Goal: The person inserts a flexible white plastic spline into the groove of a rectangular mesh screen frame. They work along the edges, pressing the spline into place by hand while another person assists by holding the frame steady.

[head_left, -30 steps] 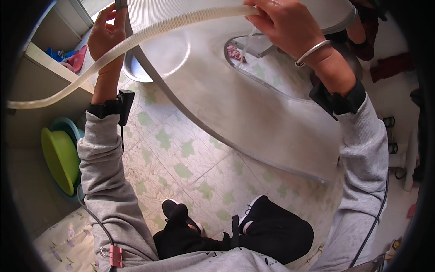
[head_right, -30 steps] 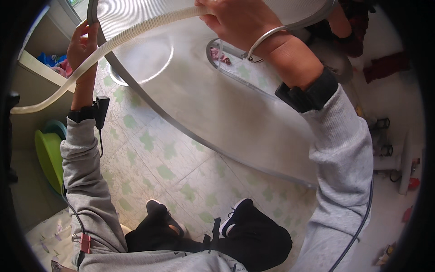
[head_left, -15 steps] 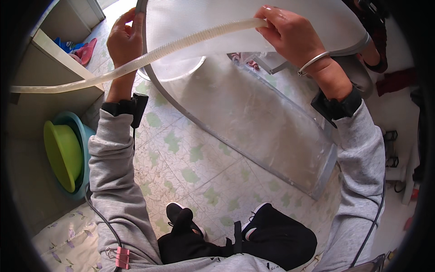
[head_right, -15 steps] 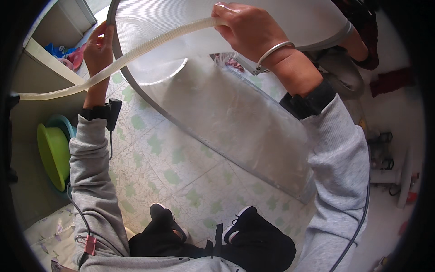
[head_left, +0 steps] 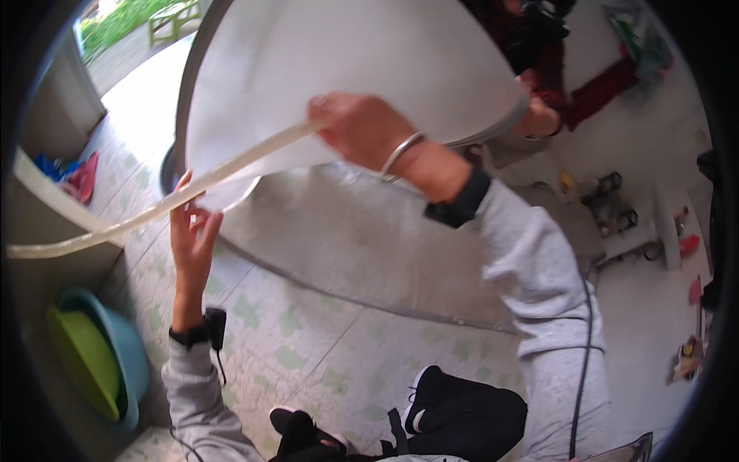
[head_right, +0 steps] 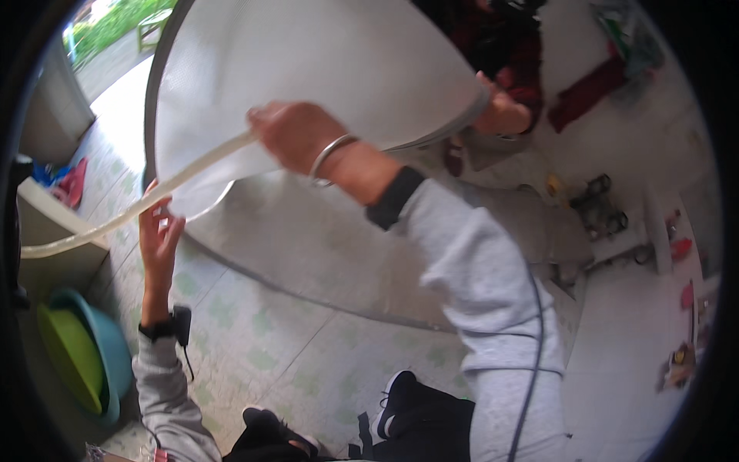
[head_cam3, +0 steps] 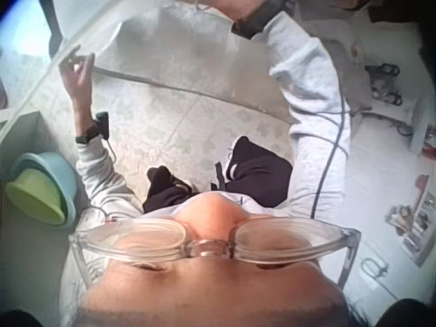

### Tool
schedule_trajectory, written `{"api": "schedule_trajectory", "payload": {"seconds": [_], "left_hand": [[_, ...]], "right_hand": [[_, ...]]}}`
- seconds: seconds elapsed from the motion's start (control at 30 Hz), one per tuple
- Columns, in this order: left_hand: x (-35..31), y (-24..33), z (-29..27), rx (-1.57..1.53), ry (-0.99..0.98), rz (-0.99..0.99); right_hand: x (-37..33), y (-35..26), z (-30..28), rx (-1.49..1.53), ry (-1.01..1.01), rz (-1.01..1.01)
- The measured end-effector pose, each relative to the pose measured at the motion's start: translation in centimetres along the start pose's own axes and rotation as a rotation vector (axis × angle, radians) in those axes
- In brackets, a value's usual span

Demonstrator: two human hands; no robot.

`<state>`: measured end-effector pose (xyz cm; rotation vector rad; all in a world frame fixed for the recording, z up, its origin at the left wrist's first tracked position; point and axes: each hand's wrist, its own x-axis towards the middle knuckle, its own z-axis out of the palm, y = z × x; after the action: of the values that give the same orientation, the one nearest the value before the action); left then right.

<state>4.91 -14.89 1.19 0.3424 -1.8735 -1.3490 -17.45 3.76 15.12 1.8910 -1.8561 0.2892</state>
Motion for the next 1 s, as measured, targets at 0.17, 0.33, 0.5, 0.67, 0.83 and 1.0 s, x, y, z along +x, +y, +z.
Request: {"api": "schedule_trajectory", "payload": {"seconds": [0.17, 0.33, 0.5, 0.67, 0.83, 1.0], "left_hand": [[-3.0, 4.8, -1.8, -0.404, -0.102, -0.058], [-1.3, 6.5, -1.1, -0.598, -0.123, -0.135], [-2.2, 7.8, 0.0, -0.626, -0.118, -0.185], [-3.6, 8.8, 0.6, -0.557, -0.115, -0.152], [-4.0, 8.8, -0.4, -0.331, -0.071, -0.133], [-2.7, 6.6, -4.4, -0.185, 0.027, -0.059]], "right_hand": [[1.0, -5.2, 0.1, 0.044, -0.078, 0.027], [1.0, -5.8, 1.1, 0.114, -0.090, 0.045], [-0.9, -6.1, 1.8, 0.172, -0.064, 0.055], [-1.3, -7.6, 3.4, 0.313, 0.011, 0.076], [-1.0, -10.6, 5.6, 0.415, 0.031, 0.099], [-3.1, -10.7, 3.8, 0.565, -0.190, 0.309]]}}
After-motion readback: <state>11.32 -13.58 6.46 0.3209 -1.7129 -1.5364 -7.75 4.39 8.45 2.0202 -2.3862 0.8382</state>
